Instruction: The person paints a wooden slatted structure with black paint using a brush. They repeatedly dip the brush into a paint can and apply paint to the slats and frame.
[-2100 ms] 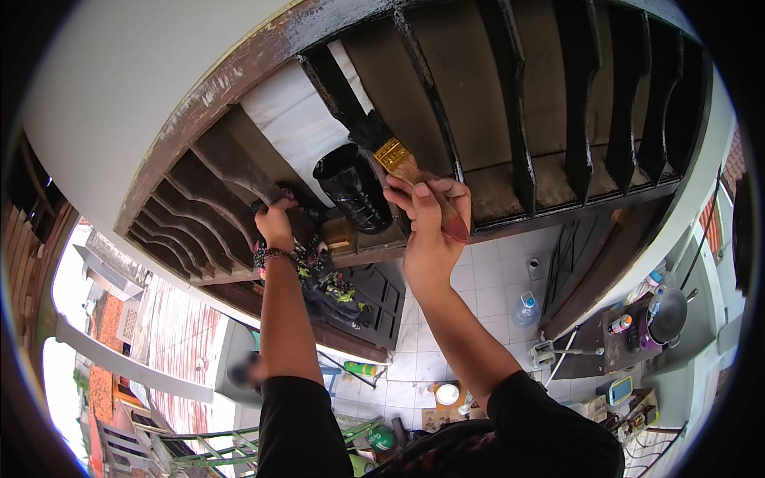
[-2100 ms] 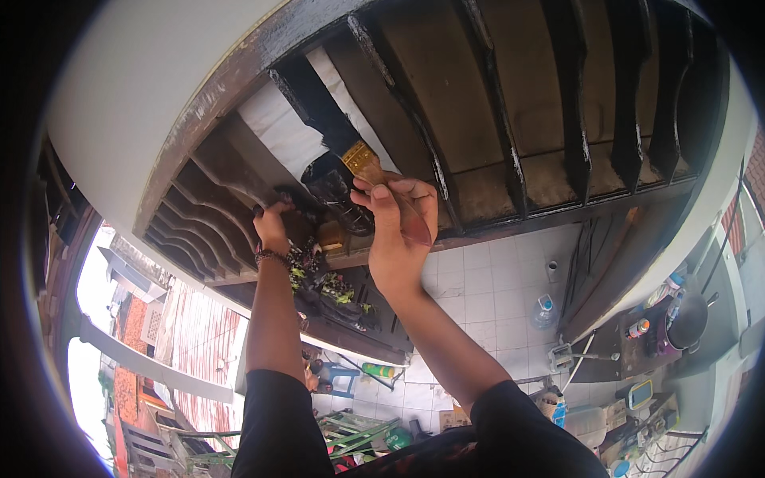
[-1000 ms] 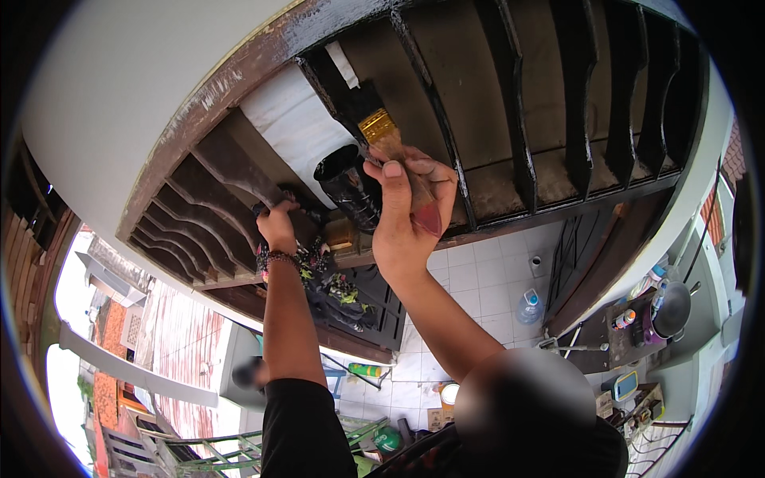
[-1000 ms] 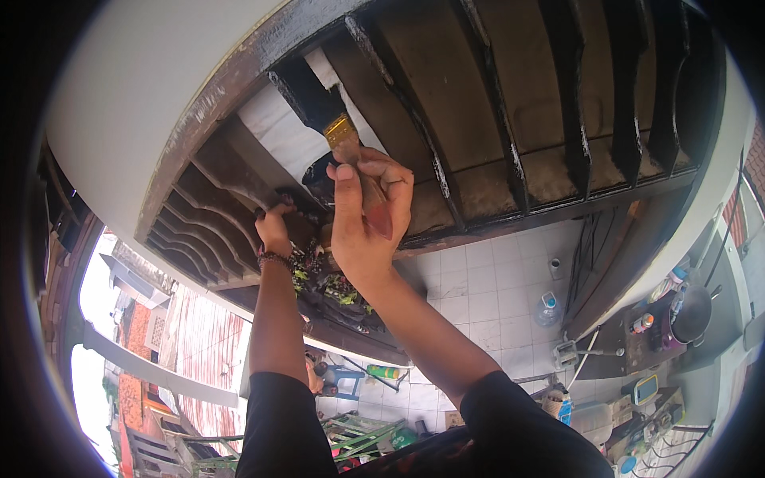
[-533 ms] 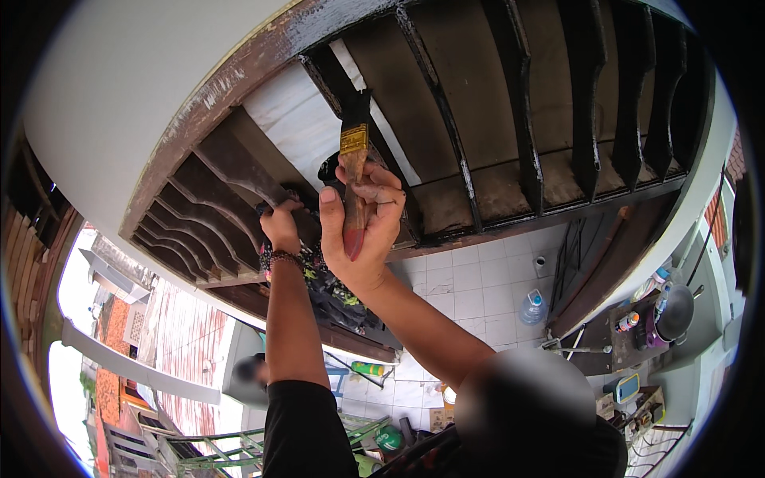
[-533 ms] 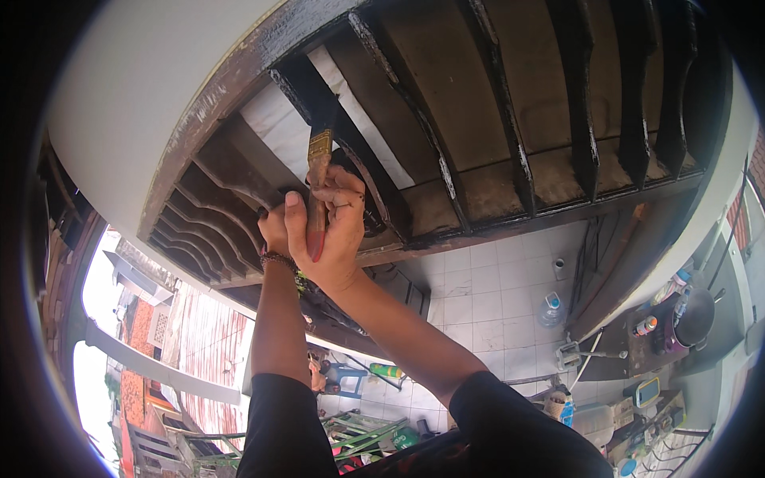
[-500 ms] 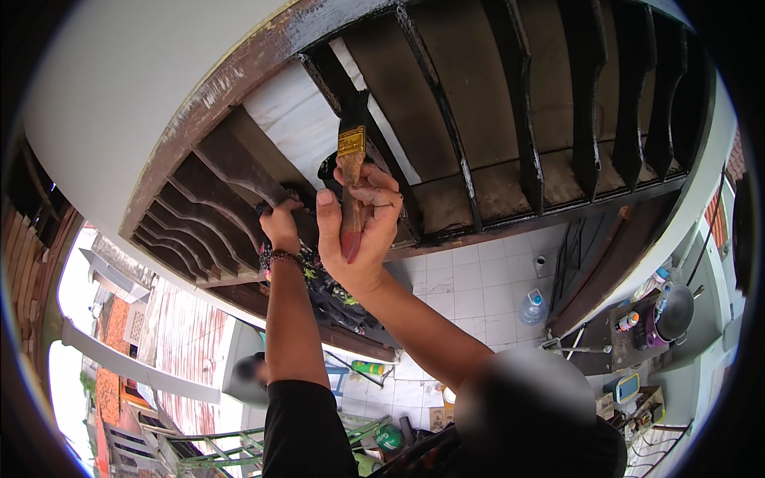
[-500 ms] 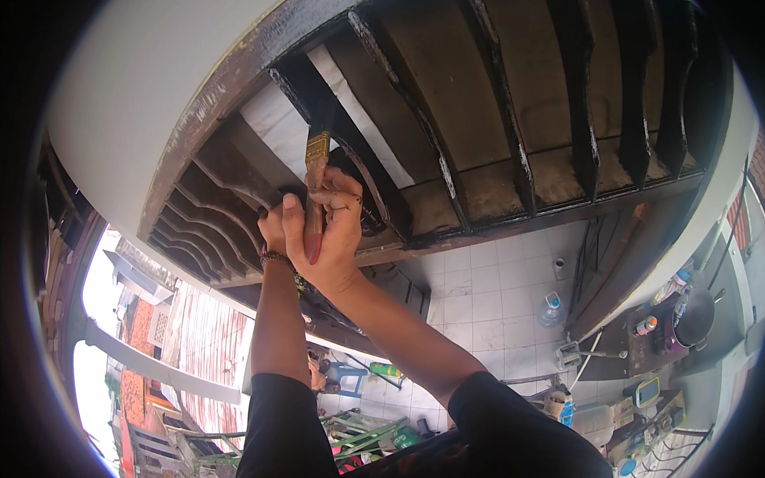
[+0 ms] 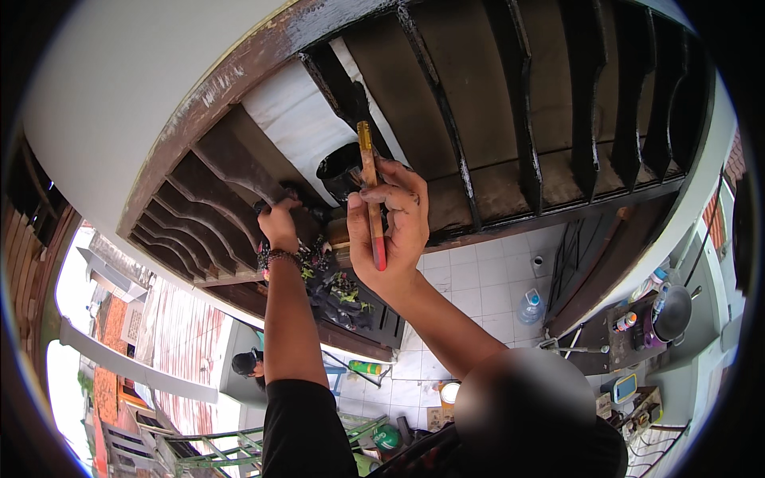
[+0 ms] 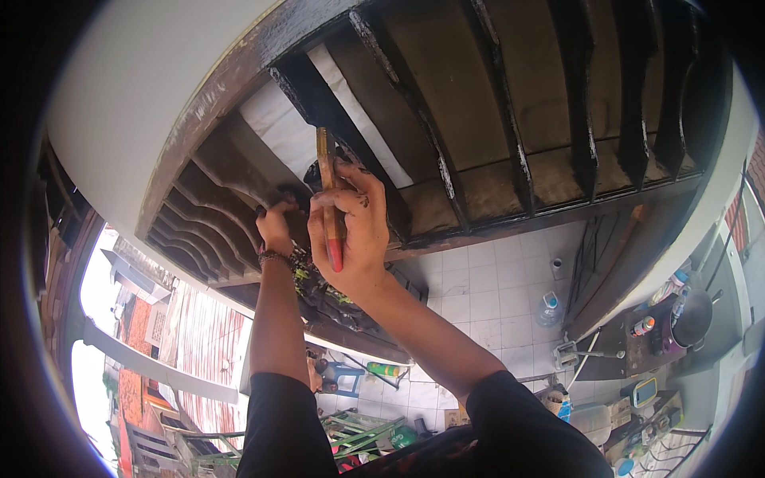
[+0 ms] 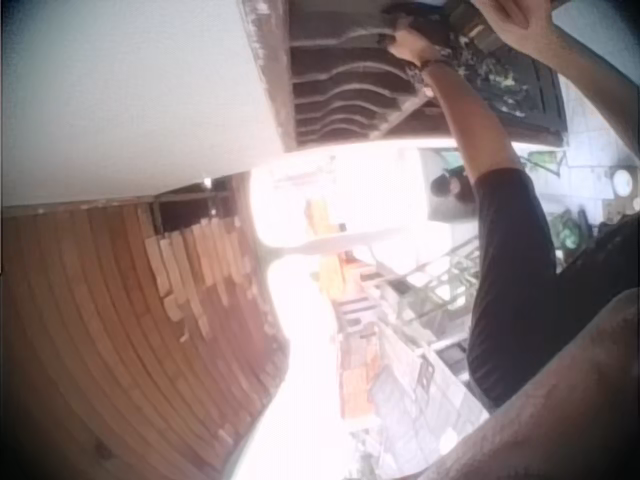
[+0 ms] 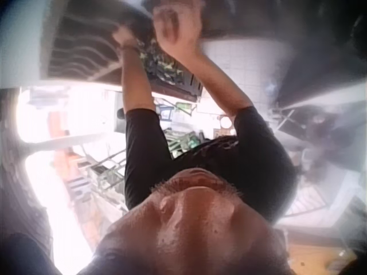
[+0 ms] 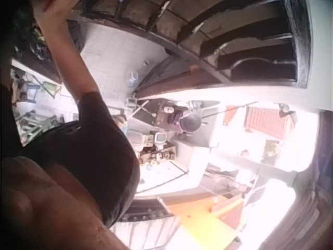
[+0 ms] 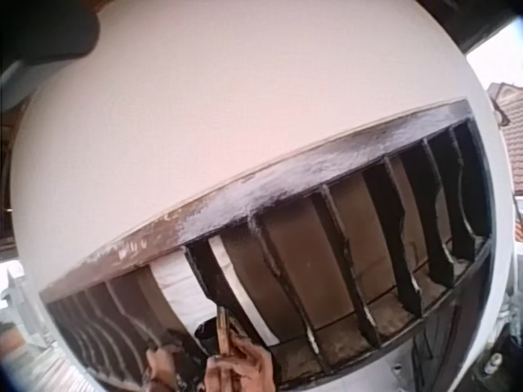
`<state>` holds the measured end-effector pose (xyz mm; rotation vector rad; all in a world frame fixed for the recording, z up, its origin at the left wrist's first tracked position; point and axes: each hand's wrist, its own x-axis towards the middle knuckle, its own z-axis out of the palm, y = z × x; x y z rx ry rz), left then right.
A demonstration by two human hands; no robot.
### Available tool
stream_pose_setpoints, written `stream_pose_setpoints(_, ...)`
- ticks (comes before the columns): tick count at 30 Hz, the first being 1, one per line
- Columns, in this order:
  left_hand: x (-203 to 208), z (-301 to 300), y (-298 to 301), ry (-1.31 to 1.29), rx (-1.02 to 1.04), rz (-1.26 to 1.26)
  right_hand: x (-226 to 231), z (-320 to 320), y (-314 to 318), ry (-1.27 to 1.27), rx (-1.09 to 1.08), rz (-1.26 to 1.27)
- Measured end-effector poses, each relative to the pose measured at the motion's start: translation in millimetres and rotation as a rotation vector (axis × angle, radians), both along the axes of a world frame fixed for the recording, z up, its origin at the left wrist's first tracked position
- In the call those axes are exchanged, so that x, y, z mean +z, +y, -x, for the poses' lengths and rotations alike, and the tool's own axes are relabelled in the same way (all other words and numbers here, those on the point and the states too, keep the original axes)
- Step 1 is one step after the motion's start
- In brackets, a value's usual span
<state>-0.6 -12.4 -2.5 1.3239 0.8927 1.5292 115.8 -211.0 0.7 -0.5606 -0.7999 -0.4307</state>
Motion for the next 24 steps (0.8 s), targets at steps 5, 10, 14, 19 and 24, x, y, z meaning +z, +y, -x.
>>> stream_pose_setpoints(5,-2,0,4,-0.021,-0.042,-0.034,-17,-16,-31,-0.199,-0.089,0.244)
stream_pose_setpoints(10,-1,3,6,0.034,-0.003,0.004,1,-32,-28,-0.238,-0.184,0.14)
stream_pose_setpoints(14,-2,2,9,0.029,0.018,0.039,-24,-45,-34,-0.332,-0.09,0.317)
stream_pose_setpoints(19,-7,7,13,0.039,0.001,0.033,-15,-41,-26,-0.117,-0.182,0.228)
stream_pose_setpoints(24,-7,8,20,0.035,0.018,0.016,-30,-23,-36,-0.267,-0.098,0.33)
